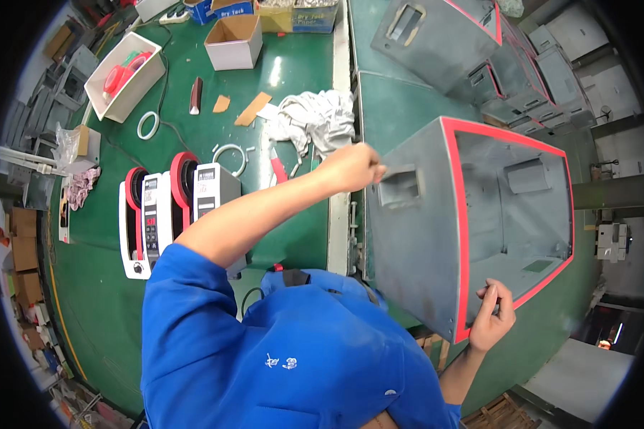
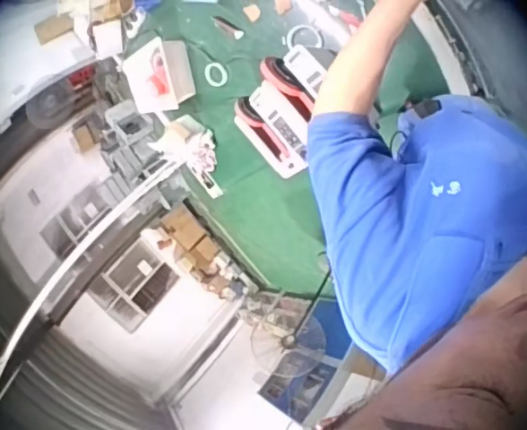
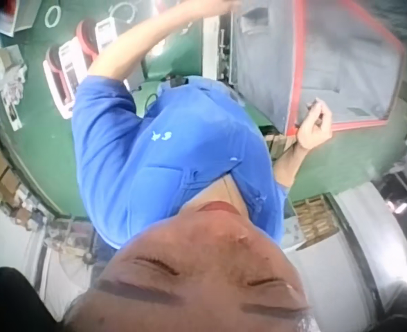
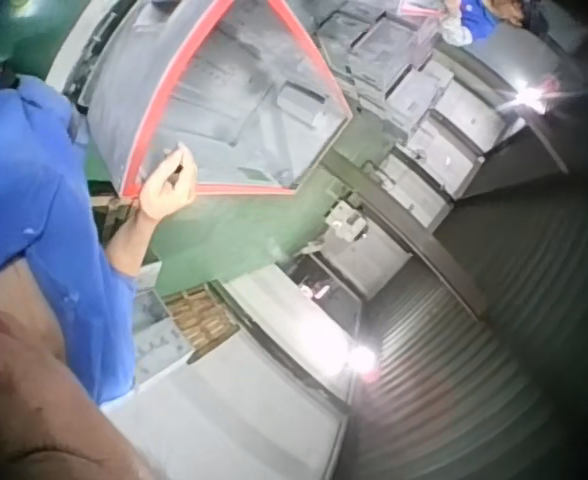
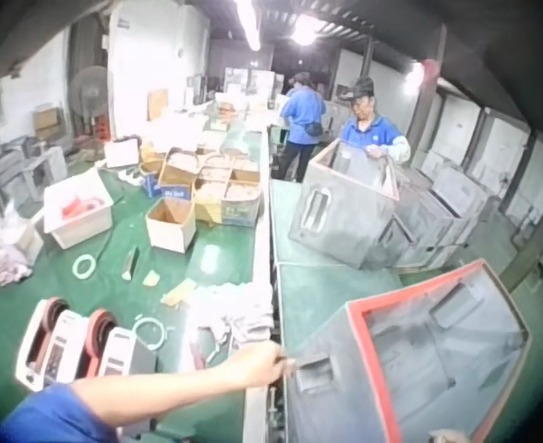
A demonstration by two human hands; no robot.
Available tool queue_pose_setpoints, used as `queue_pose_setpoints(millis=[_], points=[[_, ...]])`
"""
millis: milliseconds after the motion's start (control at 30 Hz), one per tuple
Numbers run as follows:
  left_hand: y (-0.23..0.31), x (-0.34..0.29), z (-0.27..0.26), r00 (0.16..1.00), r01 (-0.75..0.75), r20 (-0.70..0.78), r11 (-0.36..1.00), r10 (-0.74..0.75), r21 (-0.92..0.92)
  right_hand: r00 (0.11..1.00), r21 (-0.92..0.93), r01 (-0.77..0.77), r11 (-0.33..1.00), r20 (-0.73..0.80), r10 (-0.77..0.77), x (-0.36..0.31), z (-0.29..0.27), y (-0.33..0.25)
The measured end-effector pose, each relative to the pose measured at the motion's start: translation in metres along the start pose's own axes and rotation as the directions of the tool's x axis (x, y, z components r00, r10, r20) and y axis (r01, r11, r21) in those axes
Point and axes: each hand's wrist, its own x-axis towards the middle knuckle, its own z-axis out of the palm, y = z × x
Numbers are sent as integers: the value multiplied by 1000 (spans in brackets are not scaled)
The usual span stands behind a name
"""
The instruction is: The recorder uses a hand-held scraping tool to remove burrs or residue from the edges of a cutout on a metal box enclosure, then relocates the box.
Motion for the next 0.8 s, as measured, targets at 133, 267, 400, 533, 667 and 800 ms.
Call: queue_pose_setpoints(millis=[133, 267, 400, 533, 667, 800], points=[[9, 9, 8, 1000, -10, -26, 999, 10, -35, 1000, -13, 17, 1000, 25, -16, 4, 1, 0], [-5, 2, -5, 999, -9, 42, 996, 13, -93, 1000, 13, 10, 1000, -28, -9, 2, 2, 5], [5, 10, 8, 999, -48, -5, 998, 48, -51, 1000, 13, -4, 1000, 22, 4, 2, -1, 5], [-4, -4, 2, 999, -49, 17, 992, 51, -118, 999, 16, 13, 1000, -36, -13, 1, 0, 7], [3, 6, 11, 1000, 10, 15, 993, -8, -114, 1000, 20, -4, 1000, 20, 4, 4, 1, 1], [-4, -8, 3, 998, -44, 39, 988, 50, -150, 1000, 39, 0, 999, -28, 1, -1, 0, 10]])
